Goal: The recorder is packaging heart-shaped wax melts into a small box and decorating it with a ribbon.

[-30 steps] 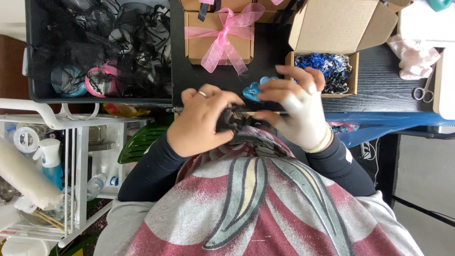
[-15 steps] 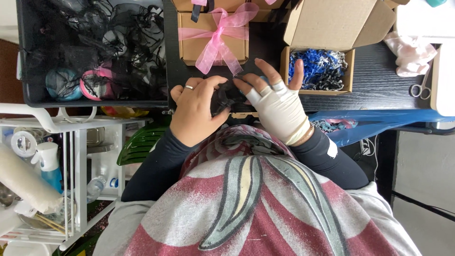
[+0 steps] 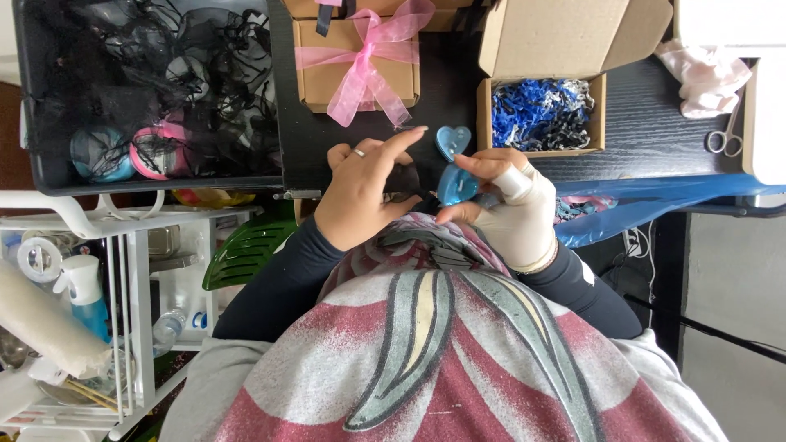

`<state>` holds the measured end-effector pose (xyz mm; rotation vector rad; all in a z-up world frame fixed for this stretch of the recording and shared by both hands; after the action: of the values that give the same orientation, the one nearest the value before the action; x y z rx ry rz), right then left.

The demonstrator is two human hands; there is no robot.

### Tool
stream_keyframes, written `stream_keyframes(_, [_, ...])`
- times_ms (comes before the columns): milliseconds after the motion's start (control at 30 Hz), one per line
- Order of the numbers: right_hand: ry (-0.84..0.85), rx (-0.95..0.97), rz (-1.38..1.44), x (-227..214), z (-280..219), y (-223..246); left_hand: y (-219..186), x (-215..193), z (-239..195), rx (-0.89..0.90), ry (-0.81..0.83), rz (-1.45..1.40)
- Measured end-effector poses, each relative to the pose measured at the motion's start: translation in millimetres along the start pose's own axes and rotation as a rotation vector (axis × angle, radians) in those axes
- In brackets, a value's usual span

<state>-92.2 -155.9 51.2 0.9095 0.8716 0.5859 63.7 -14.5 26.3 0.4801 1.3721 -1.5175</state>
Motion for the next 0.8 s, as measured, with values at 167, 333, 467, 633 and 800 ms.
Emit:
stream_keyframes(167, [-0.053,0.079,-0.047,-3,-5,-1,-1,12,2,0.086,0.032,-0.049])
stream_keyframes(333, [-0.043,0.098,-0.142,-5,-6,1,-2,20,4,0.116,0.088,-0.103])
stream_keyframes(467, [-0.032,-0.005,-0.190,-1,-6,3,-3,22,5,0.105,0.109,-0.141])
stream_keyframes(633, [-0.008,-0.046,-0.221,10,-3,4,-5,16,1,0.076,0.105,-0.186])
stream_keyframes(800, [0.091,-0.111,-0.195,29,-1,-3,-2,14,-13,-0.099,0.005,-0.242])
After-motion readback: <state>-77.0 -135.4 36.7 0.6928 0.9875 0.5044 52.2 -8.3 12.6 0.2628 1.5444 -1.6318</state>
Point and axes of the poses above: each hand's wrist, its own z-axis towards the middle knuckle, its own x-axis out of the palm, y = z × x, the point moved 4 cm from there along z, towards the middle knuckle, and after that the axes turned 9 degrees about z, right-handed, at the moved point
